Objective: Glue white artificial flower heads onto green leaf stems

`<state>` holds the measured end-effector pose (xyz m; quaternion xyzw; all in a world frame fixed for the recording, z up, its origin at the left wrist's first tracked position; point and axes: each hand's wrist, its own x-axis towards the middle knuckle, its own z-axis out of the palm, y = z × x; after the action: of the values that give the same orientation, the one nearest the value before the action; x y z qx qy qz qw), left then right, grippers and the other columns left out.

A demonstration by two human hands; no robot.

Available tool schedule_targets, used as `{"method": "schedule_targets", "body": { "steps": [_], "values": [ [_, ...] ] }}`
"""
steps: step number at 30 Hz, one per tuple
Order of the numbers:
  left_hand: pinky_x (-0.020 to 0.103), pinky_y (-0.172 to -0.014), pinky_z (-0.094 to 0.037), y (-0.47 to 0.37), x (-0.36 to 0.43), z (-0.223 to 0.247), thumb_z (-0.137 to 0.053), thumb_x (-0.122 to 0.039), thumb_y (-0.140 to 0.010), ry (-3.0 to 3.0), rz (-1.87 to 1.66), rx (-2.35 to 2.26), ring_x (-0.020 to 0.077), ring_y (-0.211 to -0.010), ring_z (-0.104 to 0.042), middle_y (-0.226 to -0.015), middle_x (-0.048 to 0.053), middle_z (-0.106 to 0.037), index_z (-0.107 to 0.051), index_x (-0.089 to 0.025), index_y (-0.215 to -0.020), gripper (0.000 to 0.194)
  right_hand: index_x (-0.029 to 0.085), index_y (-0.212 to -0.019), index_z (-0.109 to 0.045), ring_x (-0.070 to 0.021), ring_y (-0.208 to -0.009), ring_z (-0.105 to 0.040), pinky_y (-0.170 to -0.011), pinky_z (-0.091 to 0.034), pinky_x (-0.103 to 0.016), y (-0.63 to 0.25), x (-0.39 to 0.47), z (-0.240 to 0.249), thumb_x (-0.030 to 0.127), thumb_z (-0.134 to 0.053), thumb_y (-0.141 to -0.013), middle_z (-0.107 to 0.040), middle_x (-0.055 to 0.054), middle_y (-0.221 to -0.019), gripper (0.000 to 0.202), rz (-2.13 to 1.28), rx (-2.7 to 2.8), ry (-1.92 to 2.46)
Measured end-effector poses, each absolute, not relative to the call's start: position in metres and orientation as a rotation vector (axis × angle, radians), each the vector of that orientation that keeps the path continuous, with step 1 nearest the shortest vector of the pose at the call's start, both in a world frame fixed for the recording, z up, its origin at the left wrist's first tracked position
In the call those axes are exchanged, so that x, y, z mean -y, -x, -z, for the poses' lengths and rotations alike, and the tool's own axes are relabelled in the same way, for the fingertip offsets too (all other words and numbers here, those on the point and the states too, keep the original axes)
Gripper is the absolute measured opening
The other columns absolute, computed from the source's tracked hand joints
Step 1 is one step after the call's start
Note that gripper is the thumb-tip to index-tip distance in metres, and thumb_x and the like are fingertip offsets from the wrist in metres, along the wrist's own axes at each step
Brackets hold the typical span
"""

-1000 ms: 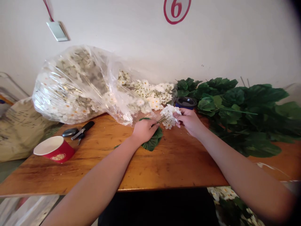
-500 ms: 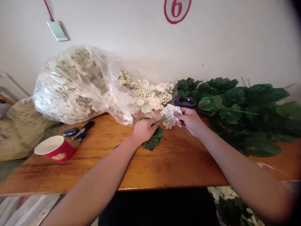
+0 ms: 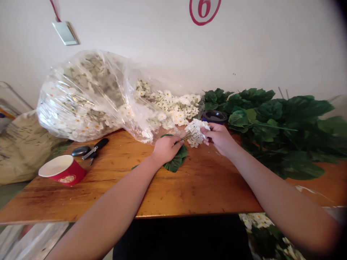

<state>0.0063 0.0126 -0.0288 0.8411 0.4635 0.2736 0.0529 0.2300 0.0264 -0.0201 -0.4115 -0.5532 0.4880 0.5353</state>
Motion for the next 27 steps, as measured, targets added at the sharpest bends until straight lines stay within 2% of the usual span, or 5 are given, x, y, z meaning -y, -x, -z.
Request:
{"method": "schedule_targets", "body": {
  "steps": [6,10,13,18,27],
  "values": [
    [0.028,-0.061,-0.034,-0.006,-0.013,0.027,-0.041,-0.042,-0.094,-2.594,-0.808,-1.374,0.0162,-0.067,-0.056,-0.068,0.003,-0.062,-0.061,-0.020,-0.068,0.039,0.019,-0.083,-0.059,-0.0095,-0.051,-0.043,-0.047,-0.038,-0.025,-0.232,-0.024,0.018,0.050,-0.074,-0.071,-0.050,0.003,-0.062,0.037,-1.150,1.413,1.016],
    [0.027,-0.061,-0.034,-0.006,-0.012,0.025,-0.041,-0.043,-0.094,-2.573,-0.797,-1.364,0.0163,-0.067,-0.055,-0.069,0.003,-0.062,-0.063,-0.020,-0.069,0.040,0.019,-0.105,-0.064,-0.0139,-0.066,-0.053,-0.060,-0.044,-0.026,-0.236,-0.021,0.013,0.046,-0.079,-0.065,-0.063,-0.003,-0.082,0.050,-1.065,1.693,1.073],
    [0.027,-0.063,-0.036,-0.005,-0.011,0.023,-0.041,-0.041,-0.094,-2.570,-0.774,-1.299,0.0161,-0.069,-0.057,-0.071,0.003,-0.064,-0.064,-0.020,-0.071,0.039,0.019,-0.098,-0.069,-0.0171,-0.074,-0.057,-0.066,-0.045,-0.028,-0.238,-0.021,0.010,0.039,-0.081,-0.062,-0.066,-0.004,-0.090,0.043,-0.860,1.863,1.160],
    [0.027,-0.066,-0.037,-0.006,-0.011,0.024,-0.041,-0.042,-0.094,-2.583,-0.752,-1.271,0.0167,-0.074,-0.058,-0.075,0.004,-0.066,-0.067,-0.020,-0.075,0.039,0.018,-0.084,-0.072,-0.0197,-0.078,-0.062,-0.072,-0.045,-0.030,-0.237,-0.027,0.016,0.026,-0.065,-0.075,-0.070,-0.005,-0.085,0.014,-0.678,1.967,1.213],
    [0.028,-0.066,-0.037,-0.009,-0.013,0.028,-0.043,-0.040,-0.093,-2.659,-0.676,-1.368,0.0188,-0.074,-0.059,-0.073,0.005,-0.066,-0.066,-0.020,-0.070,0.038,0.018,-0.078,-0.069,-0.0193,-0.074,-0.058,-0.068,-0.043,-0.030,-0.230,-0.027,0.027,0.013,-0.055,-0.071,-0.068,-0.006,-0.084,0.016,-0.376,2.104,1.115]
  ]
}}
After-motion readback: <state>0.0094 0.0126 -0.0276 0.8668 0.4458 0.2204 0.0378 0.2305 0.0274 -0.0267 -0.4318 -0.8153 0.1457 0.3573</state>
